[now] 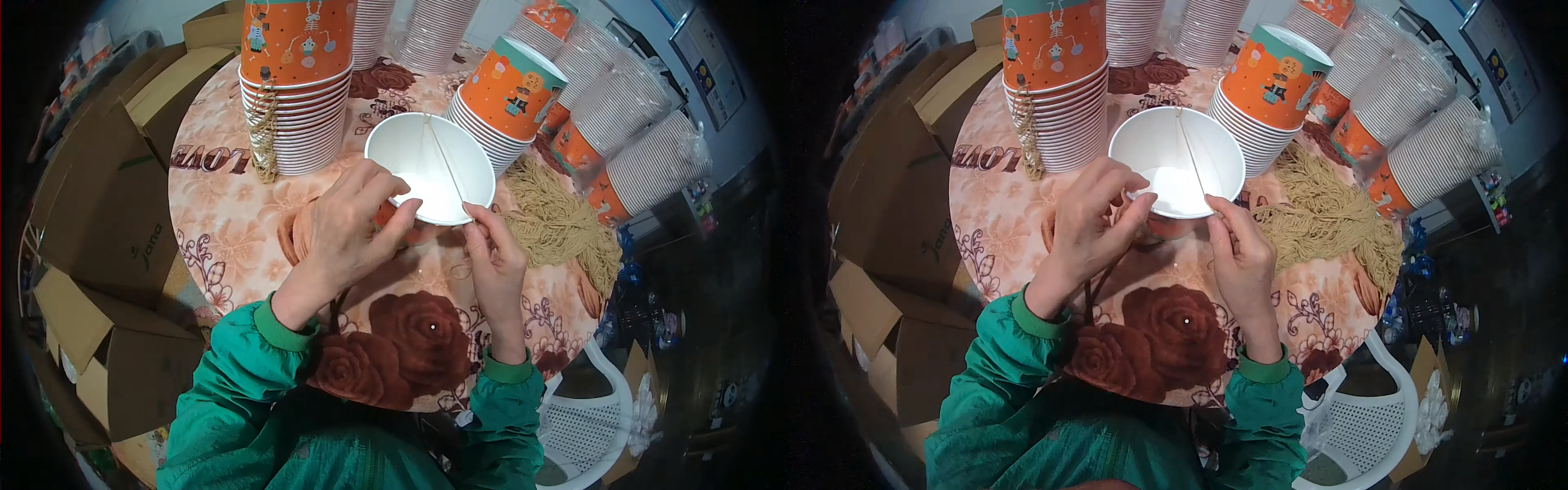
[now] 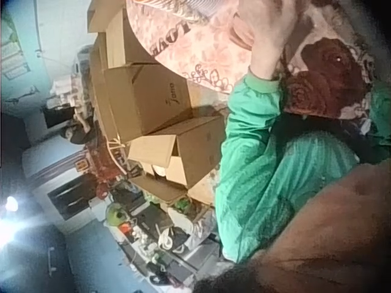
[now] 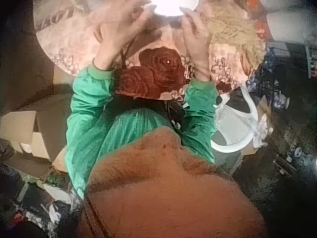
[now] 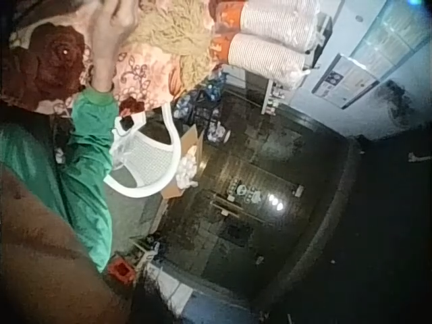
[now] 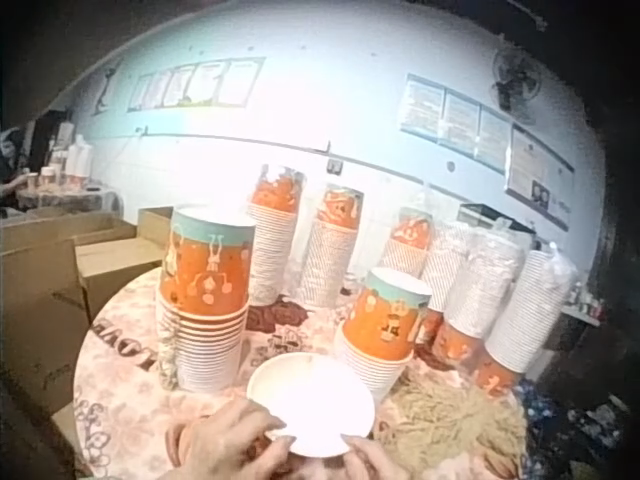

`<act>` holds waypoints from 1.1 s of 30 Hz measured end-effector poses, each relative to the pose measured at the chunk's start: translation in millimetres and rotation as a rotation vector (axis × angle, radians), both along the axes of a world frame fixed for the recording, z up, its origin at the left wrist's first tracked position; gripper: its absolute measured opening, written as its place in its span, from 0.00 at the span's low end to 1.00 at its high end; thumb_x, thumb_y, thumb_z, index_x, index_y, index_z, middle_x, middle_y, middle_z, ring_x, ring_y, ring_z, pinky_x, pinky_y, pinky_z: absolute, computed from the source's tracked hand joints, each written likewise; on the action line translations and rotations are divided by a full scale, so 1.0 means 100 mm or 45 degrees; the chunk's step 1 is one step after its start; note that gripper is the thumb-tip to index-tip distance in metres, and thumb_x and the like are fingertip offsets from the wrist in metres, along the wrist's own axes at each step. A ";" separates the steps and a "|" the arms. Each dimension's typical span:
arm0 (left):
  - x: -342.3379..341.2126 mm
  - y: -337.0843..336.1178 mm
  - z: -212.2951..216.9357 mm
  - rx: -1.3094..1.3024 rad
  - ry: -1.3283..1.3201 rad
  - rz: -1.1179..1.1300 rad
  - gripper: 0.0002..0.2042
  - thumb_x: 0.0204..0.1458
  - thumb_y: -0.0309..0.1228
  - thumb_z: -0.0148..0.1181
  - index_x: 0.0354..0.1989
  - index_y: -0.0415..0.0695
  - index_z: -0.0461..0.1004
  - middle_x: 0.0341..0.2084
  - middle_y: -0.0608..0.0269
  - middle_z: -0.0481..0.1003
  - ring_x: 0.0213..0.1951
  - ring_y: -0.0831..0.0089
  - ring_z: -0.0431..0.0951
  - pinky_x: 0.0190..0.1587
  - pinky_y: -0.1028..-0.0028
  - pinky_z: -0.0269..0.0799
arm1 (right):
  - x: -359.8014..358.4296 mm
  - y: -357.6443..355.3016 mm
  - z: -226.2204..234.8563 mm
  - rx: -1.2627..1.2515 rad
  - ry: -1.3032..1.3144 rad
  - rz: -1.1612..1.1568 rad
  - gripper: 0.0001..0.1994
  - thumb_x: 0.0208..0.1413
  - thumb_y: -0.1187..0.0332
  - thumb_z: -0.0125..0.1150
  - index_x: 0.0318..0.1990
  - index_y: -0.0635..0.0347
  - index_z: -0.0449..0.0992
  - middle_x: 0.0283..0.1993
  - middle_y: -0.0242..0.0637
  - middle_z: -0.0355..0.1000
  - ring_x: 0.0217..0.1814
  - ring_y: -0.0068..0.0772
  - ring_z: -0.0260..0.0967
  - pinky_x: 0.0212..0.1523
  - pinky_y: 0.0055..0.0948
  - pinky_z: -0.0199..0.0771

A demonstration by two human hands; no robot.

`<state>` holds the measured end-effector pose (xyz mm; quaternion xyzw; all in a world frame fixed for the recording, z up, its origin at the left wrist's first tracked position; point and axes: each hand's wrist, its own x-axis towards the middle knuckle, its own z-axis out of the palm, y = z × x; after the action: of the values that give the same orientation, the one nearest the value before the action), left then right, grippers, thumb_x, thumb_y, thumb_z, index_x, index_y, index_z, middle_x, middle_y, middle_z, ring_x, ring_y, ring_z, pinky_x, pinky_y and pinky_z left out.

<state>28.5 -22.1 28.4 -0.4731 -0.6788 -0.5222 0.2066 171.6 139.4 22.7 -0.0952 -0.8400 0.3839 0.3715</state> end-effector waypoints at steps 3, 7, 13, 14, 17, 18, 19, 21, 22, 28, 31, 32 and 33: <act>-0.02 0.01 -0.01 0.046 0.106 -0.031 0.09 0.50 0.26 0.68 0.38 0.40 0.77 0.34 0.59 0.74 0.30 0.67 0.76 0.29 0.70 0.70 | -0.01 0.02 -0.05 0.017 -0.012 0.003 0.12 0.62 0.77 0.58 0.52 0.65 0.78 0.39 0.41 0.78 0.34 0.28 0.74 0.36 0.28 0.74; 0.08 0.01 0.03 -0.003 0.056 -0.069 0.11 0.49 0.29 0.69 0.38 0.40 0.76 0.34 0.58 0.73 0.32 0.62 0.78 0.31 0.66 0.73 | -0.04 0.03 -0.14 -0.024 0.017 0.043 0.13 0.62 0.77 0.59 0.54 0.64 0.78 0.36 0.40 0.77 0.33 0.26 0.73 0.35 0.27 0.73; 0.07 0.04 -0.07 -0.070 0.129 -0.091 0.10 0.50 0.24 0.68 0.41 0.42 0.78 0.37 0.61 0.75 0.33 0.66 0.79 0.32 0.71 0.74 | -0.07 -0.03 -0.14 -0.056 -0.014 0.022 0.18 0.61 0.78 0.59 0.59 0.66 0.74 0.28 0.34 0.71 0.28 0.21 0.67 0.33 0.24 0.70; 0.06 0.04 -0.09 -0.066 0.097 -0.069 0.10 0.50 0.23 0.67 0.41 0.42 0.78 0.37 0.61 0.75 0.33 0.66 0.79 0.32 0.71 0.74 | -0.07 -0.06 -0.15 -0.056 -0.013 0.024 0.18 0.61 0.78 0.59 0.59 0.66 0.74 0.28 0.34 0.71 0.28 0.21 0.67 0.33 0.24 0.70; 0.06 0.07 -0.11 -0.029 0.074 -0.048 0.10 0.50 0.25 0.67 0.41 0.42 0.76 0.36 0.59 0.72 0.31 0.61 0.79 0.30 0.66 0.74 | -0.10 -0.11 -0.19 -0.083 0.065 0.038 0.29 0.62 0.79 0.58 0.69 0.70 0.56 0.25 0.29 0.67 0.25 0.16 0.62 0.28 0.20 0.67; 0.08 0.08 -0.09 -0.028 0.075 -0.048 0.10 0.50 0.25 0.67 0.41 0.42 0.76 0.36 0.59 0.72 0.31 0.61 0.79 0.30 0.66 0.74 | -0.10 -0.15 -0.18 -0.082 0.066 0.038 0.29 0.62 0.79 0.58 0.69 0.70 0.56 0.25 0.29 0.67 0.25 0.16 0.62 0.28 0.20 0.67; 0.11 0.09 -0.07 0.046 0.042 -0.053 0.10 0.50 0.24 0.67 0.40 0.42 0.76 0.35 0.59 0.72 0.30 0.63 0.79 0.29 0.67 0.73 | -0.09 -0.23 -0.13 -0.373 0.102 0.073 0.27 0.63 0.78 0.57 0.67 0.69 0.55 0.26 0.30 0.70 0.25 0.17 0.65 0.28 0.18 0.68; 0.16 0.05 -0.03 0.121 0.011 -0.059 0.10 0.49 0.23 0.67 0.40 0.42 0.76 0.35 0.58 0.72 0.29 0.64 0.79 0.28 0.67 0.73 | -0.05 -0.31 -0.07 -0.664 0.137 0.108 0.25 0.64 0.77 0.57 0.65 0.68 0.55 0.27 0.31 0.72 0.25 0.17 0.68 0.27 0.17 0.69; 0.18 0.01 -0.01 0.120 0.067 -0.064 0.09 0.49 0.23 0.67 0.39 0.42 0.76 0.33 0.59 0.72 0.28 0.65 0.79 0.27 0.68 0.73 | -0.02 -0.30 -0.05 -0.759 0.141 0.116 0.23 0.65 0.77 0.56 0.63 0.66 0.55 0.28 0.34 0.73 0.26 0.19 0.70 0.27 0.16 0.71; 0.33 -0.05 -0.18 -0.195 -0.339 -0.425 0.08 0.56 0.24 0.64 0.43 0.38 0.77 0.34 0.61 0.76 0.26 0.72 0.76 0.29 0.75 0.70 | 0.05 -0.30 0.04 -0.953 0.243 0.177 0.19 0.67 0.74 0.56 0.59 0.64 0.54 0.32 0.41 0.76 0.25 0.22 0.73 0.25 0.16 0.71; 0.44 -0.01 -0.20 -0.259 -0.506 -0.433 0.14 0.58 0.27 0.64 0.52 0.38 0.75 0.34 0.62 0.77 0.28 0.75 0.77 0.30 0.76 0.71 | 0.05 -0.26 0.05 -1.113 0.317 0.326 0.18 0.67 0.73 0.55 0.59 0.64 0.56 0.32 0.40 0.76 0.24 0.22 0.72 0.23 0.16 0.70; 0.46 0.00 -0.16 -0.259 -0.507 -0.435 0.14 0.58 0.27 0.64 0.52 0.38 0.75 0.34 0.62 0.77 0.28 0.75 0.77 0.30 0.76 0.71 | 0.07 -0.23 0.06 -1.197 0.289 0.385 0.18 0.67 0.72 0.55 0.59 0.63 0.57 0.32 0.39 0.75 0.24 0.21 0.70 0.23 0.16 0.70; 0.49 -0.01 -0.10 -0.259 -1.025 -0.699 0.16 0.59 0.28 0.63 0.55 0.38 0.73 0.35 0.63 0.77 0.28 0.77 0.77 0.30 0.77 0.71 | 0.08 -0.21 0.07 -1.280 0.261 0.445 0.18 0.67 0.72 0.56 0.58 0.63 0.58 0.31 0.38 0.74 0.23 0.21 0.69 0.22 0.16 0.70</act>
<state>77.9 -23.4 18.6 -0.4129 -0.6025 -0.6298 -0.2642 179.4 118.3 29.3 -0.0822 -0.5156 0.8018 0.2907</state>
